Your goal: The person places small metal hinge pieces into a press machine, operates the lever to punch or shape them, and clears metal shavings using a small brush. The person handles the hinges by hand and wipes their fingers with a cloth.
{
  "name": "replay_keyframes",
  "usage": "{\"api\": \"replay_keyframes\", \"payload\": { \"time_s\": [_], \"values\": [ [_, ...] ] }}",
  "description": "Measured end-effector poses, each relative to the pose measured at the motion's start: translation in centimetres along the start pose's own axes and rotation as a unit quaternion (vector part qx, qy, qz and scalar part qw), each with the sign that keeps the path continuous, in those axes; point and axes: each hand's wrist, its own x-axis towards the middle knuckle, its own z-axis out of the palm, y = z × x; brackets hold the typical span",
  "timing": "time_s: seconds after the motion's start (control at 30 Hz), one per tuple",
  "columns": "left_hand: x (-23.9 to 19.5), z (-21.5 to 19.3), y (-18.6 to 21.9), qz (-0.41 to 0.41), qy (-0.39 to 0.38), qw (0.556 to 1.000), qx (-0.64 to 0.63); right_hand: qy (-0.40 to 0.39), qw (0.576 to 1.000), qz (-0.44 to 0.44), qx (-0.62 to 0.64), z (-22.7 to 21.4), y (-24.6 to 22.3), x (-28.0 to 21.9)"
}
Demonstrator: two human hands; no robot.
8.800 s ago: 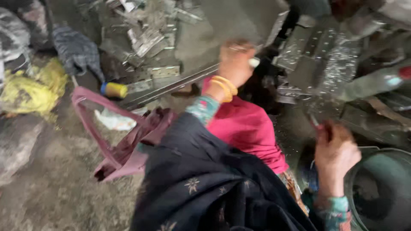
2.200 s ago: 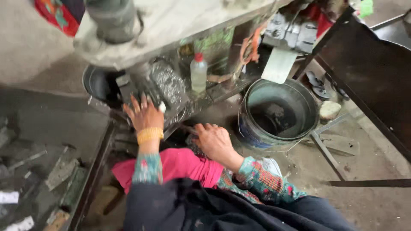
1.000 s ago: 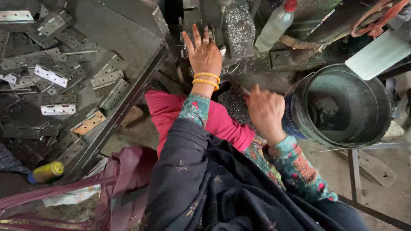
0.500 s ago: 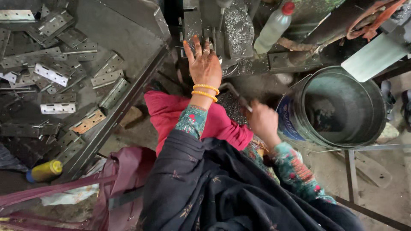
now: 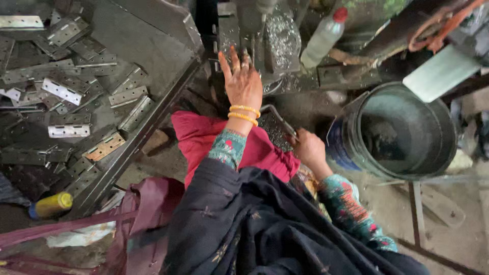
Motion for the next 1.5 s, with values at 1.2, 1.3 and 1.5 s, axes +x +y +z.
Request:
{"api": "replay_keyframes", "payload": {
  "time_s": [1.2,1.3,1.5],
  "values": [
    [4.9,1.4,0.2,-0.03,-0.074,0.997,0.014,0.065,0.988,-0.096,-0.098,-3.6,-1.3,1.2],
    [5.6,1.9,0.6,-0.026,-0.082,0.996,0.033,0.083,0.99,-0.073,-0.083,0.5,0.1,-0.1],
    [6.0,2.3,-1.2,-0.043,-0.066,0.997,-0.003,0.032,0.994,-0.032,-0.099,-2.0,-0.7,-0.3]
  ]
}}
